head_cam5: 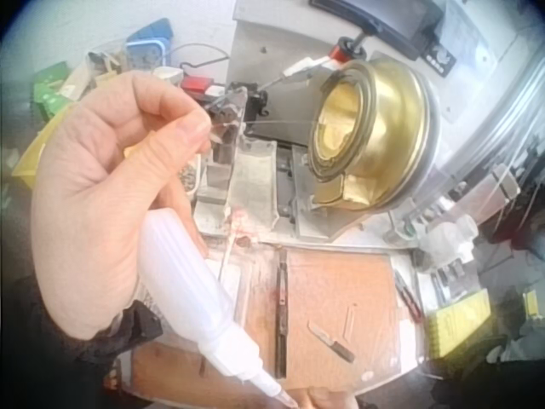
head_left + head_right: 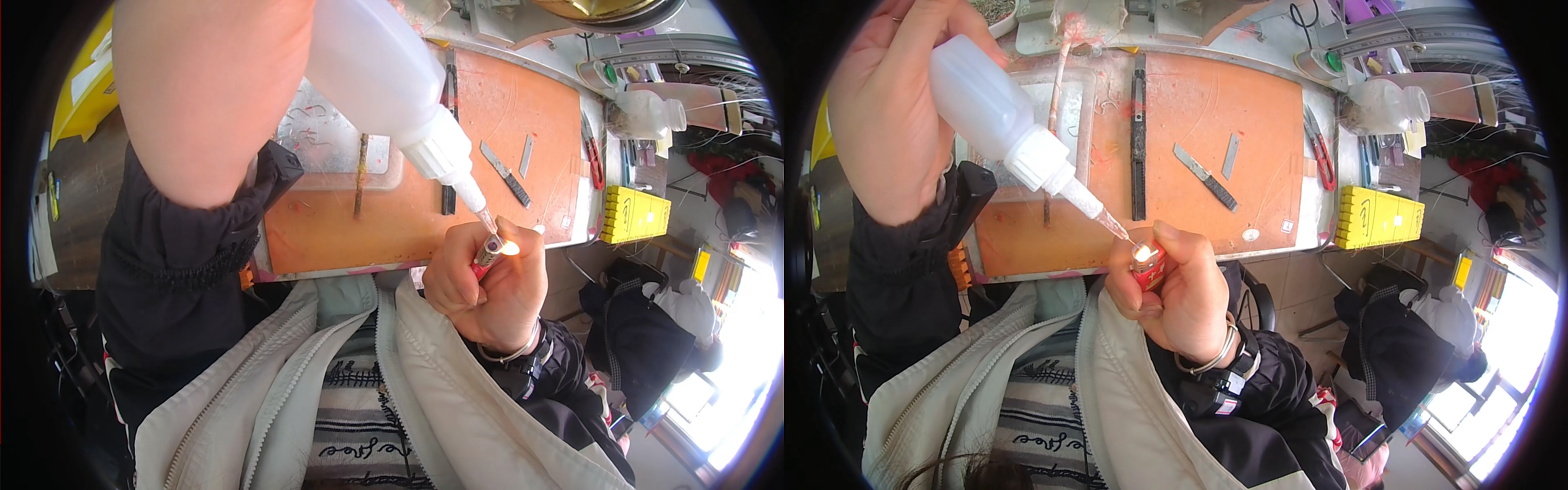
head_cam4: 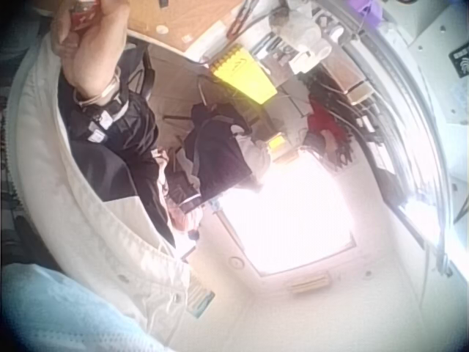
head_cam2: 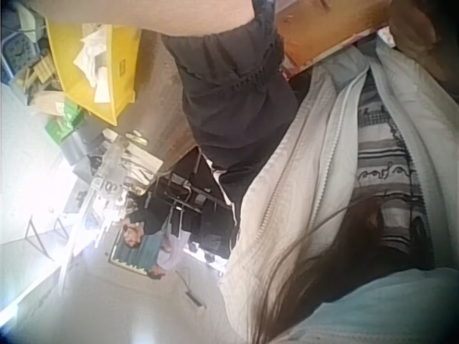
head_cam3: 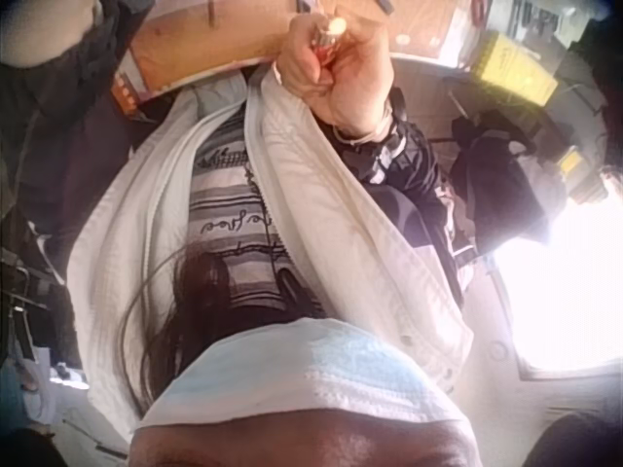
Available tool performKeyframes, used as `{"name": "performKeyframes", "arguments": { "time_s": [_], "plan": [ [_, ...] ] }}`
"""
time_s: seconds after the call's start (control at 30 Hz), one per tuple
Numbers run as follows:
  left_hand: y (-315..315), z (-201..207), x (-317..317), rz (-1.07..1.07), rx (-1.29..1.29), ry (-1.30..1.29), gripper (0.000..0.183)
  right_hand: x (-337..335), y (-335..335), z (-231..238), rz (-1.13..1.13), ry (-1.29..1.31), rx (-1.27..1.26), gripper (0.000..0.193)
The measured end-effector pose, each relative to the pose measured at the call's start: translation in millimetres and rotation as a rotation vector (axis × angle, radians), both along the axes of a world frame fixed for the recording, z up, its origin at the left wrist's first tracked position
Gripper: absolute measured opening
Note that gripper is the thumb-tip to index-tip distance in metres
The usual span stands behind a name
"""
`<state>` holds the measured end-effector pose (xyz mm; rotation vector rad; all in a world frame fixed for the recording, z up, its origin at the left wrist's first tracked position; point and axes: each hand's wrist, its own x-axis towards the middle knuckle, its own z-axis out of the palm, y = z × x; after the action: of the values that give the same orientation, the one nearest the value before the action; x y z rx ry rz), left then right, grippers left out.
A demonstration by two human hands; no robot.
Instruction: Manually assemble and glue small metal and electronic components at a workbench.
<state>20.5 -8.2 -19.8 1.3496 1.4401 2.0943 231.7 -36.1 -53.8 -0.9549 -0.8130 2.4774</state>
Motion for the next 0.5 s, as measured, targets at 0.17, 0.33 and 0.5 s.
{"name": "performKeyframes", "arguments": {
  "time_s": [0.17,0.33,0.5],
  "plan": [
    [-0.5,-0.1,-1.2,-0.008,0.006,-0.007,0.007,-0.8,-1.2,-0.2,-0.009,-0.001,-0.022,0.055],
    [-0.1,1.2,0.7,-0.017,0.012,-0.011,0.007,1.1,-0.7,0.0,-0.013,0.008,-0.025,0.056],
    [-0.5,-0.7,1.1,-0.021,0.019,-0.026,0.006,1.9,-0.6,-0.2,-0.009,0.002,-0.024,0.056]
  ]
}}
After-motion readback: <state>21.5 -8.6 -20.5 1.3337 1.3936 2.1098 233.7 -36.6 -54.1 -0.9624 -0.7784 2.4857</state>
